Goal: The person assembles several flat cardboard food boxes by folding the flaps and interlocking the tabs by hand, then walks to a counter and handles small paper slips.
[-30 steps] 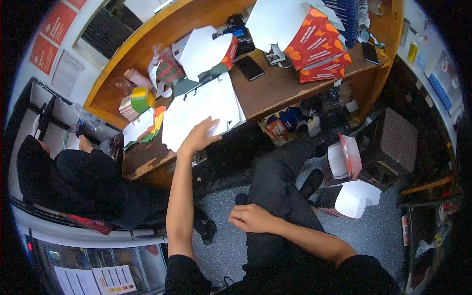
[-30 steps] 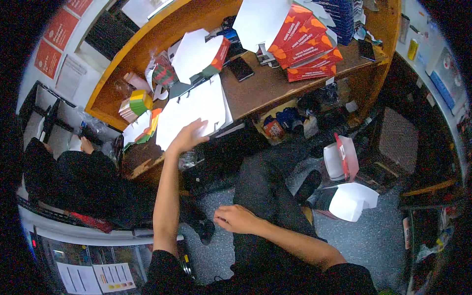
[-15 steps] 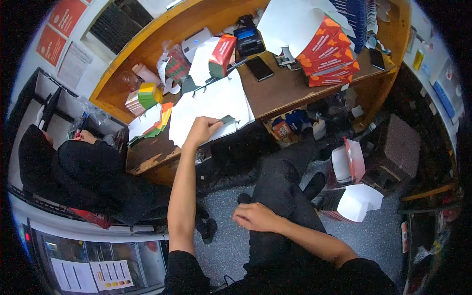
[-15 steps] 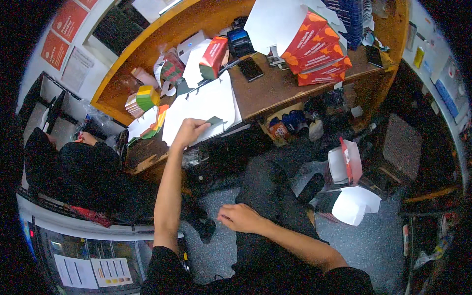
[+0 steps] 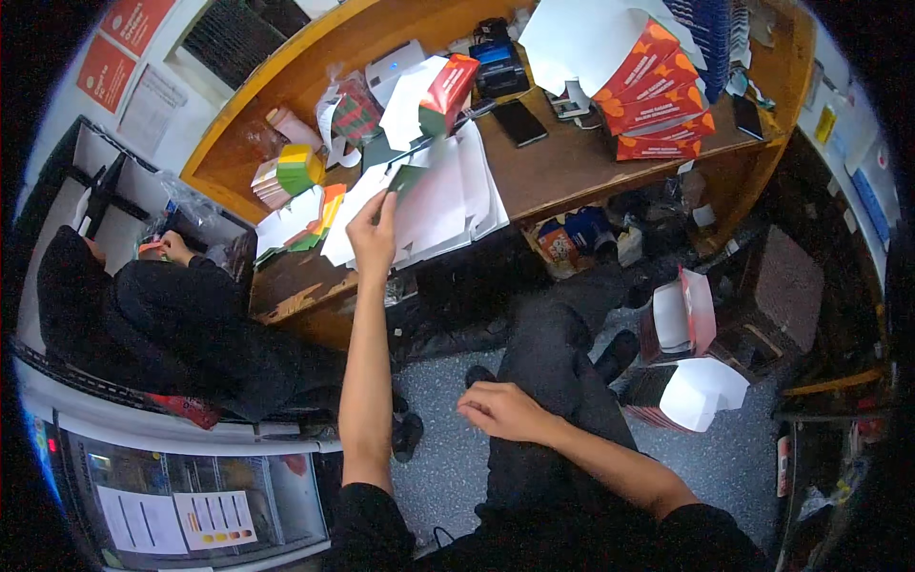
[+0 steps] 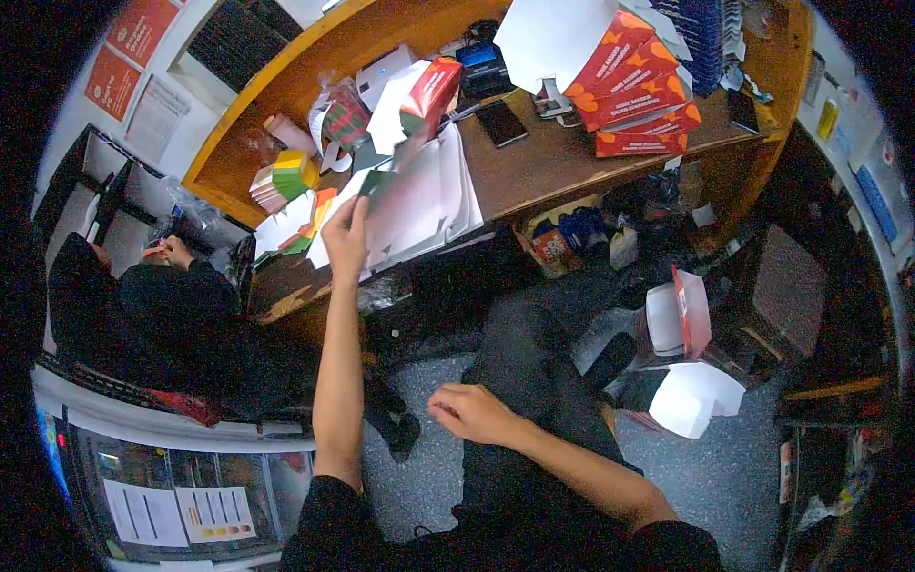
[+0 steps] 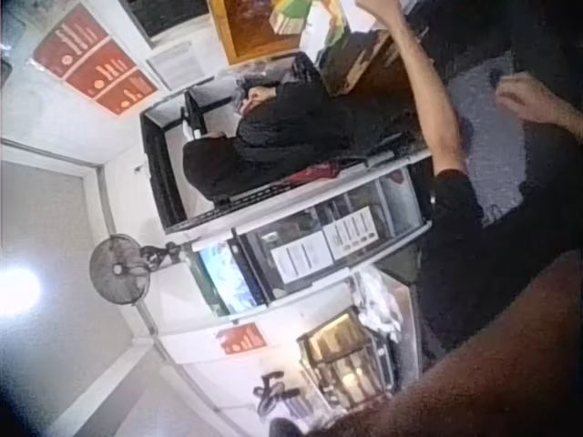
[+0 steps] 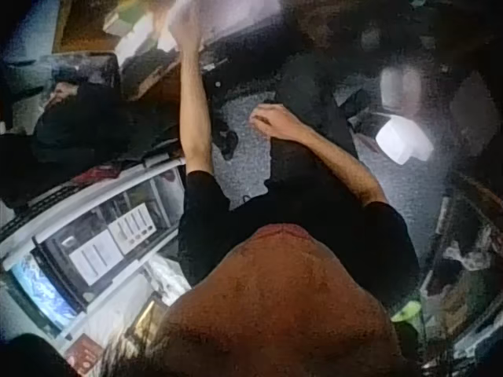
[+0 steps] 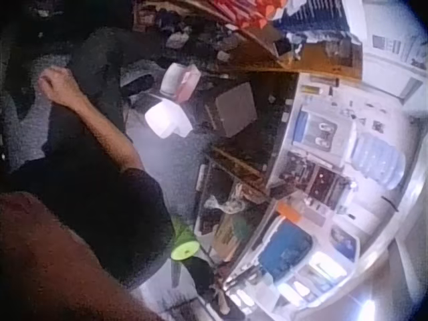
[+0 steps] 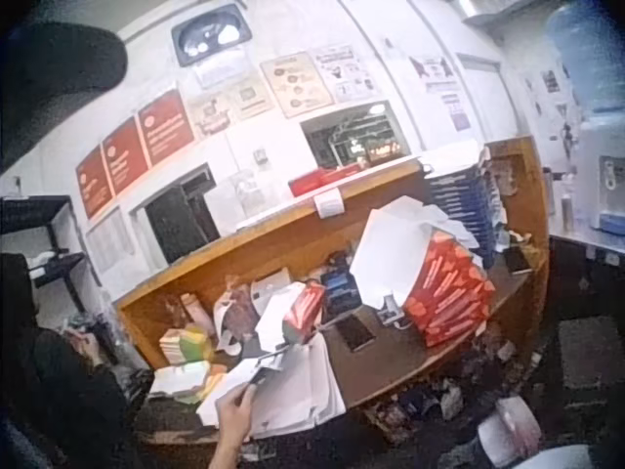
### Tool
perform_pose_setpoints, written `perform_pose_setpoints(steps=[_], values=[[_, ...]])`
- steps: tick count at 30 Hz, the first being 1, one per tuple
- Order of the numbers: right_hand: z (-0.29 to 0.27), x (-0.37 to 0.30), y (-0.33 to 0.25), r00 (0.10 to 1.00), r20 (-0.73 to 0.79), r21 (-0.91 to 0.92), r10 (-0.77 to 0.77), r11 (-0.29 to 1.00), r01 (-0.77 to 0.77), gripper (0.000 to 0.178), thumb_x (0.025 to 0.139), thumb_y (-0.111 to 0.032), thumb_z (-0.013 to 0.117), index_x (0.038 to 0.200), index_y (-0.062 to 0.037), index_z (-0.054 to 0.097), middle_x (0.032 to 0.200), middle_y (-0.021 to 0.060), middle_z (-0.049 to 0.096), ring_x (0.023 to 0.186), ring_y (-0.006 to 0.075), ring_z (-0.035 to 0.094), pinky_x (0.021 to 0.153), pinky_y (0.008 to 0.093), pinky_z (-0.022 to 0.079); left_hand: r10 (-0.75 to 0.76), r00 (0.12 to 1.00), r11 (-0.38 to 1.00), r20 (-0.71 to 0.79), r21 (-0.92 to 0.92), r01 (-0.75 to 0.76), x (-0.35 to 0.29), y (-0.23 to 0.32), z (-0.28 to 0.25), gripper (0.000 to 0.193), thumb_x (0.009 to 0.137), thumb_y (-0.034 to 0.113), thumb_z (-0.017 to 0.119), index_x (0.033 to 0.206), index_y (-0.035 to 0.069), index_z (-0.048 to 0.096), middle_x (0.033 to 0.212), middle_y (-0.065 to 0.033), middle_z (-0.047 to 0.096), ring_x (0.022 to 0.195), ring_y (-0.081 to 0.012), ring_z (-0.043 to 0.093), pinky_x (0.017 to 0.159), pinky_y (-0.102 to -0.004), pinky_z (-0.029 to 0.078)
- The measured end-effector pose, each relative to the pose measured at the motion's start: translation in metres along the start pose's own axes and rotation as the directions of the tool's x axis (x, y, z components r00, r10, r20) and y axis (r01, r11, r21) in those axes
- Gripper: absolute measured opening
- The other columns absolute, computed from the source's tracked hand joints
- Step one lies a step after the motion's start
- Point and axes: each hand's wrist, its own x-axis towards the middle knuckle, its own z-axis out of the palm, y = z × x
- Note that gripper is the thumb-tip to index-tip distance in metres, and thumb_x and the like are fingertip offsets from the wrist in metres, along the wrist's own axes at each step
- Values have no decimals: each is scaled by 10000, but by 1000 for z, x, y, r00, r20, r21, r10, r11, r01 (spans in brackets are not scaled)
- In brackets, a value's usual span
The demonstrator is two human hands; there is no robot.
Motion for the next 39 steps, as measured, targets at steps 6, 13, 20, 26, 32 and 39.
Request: perform_pose_setpoints(steps=[6, 13, 20, 26, 32, 39], values=[[-8, 8, 14, 784, -541, 548, 304, 834, 55, 592, 890, -38, 598, 1415, -29, 324, 1401, 172, 373, 852, 141, 602, 652, 301, 543, -78, 974, 993, 214, 102, 57, -113, 62, -44, 287, 857, 88, 684, 1112, -43, 658, 906, -143, 720, 848, -146, 657, 794, -286, 508], [-13, 28, -7, 964, -220, -52, -151, 988, 143, 563, 799, -193, 758, 1287, -50, 518, 1476, 197, 308, 1094, 289, 585, 770, 324, 530, -678, 685, 294, 266, -756, 585, -313, 29, -74, 487, 885, 93, 638, 1322, -22, 455, 1198, -138, 590, 1104, -237, 581, 982, -365, 454], [39, 51, 21, 986, 148, -105, 79, 992, -64, 267, 877, -226, 636, 1057, -42, 567, 985, 158, 495, 906, 367, 589, 738, 447, 488, -839, 338, -157, 426, -785, 599, -363, 13, -91, 259, 876, 145, 584, 1114, 43, 583, 1127, -108, 622, 1072, -246, 593, 935, -382, 480], [54, 49, 33, 999, 43, -163, -13, 986, 20, 208, 835, -61, 589, 1033, -46, 527, 971, 163, 468, 886, 395, 576, 720, 480, 471, -895, 405, 129, 187, -762, 635, -333, 12, -85, 71, 791, 100, 577, 827, 43, 552, 877, -91, 579, 814, -239, 606, 762, -349, 516], [41, 38, 36, 994, 100, -102, -43, 993, 53, 186, 824, -3, 605, 1001, -42, 562, 980, 146, 468, 891, 340, 567, 723, 420, 475, -693, 718, 561, 72, -572, 599, -308, 9, -75, 57, 852, -9, 551, 801, 16, 548, 746, -23, 572, 682, -85, 540, 621, -205, 420], [43, 45, 39, 955, -234, 68, 183, 983, -171, 502, 867, -239, 687, 1296, -50, 505, 1169, 177, 475, 1075, 292, 546, 880, 352, 479, -465, 884, 885, -51, -55, 463, -283, 41, -78, 128, 870, 48, 648, 821, -51, 584, 731, -38, 573, 658, -95, 506, 610, -243, 394]])
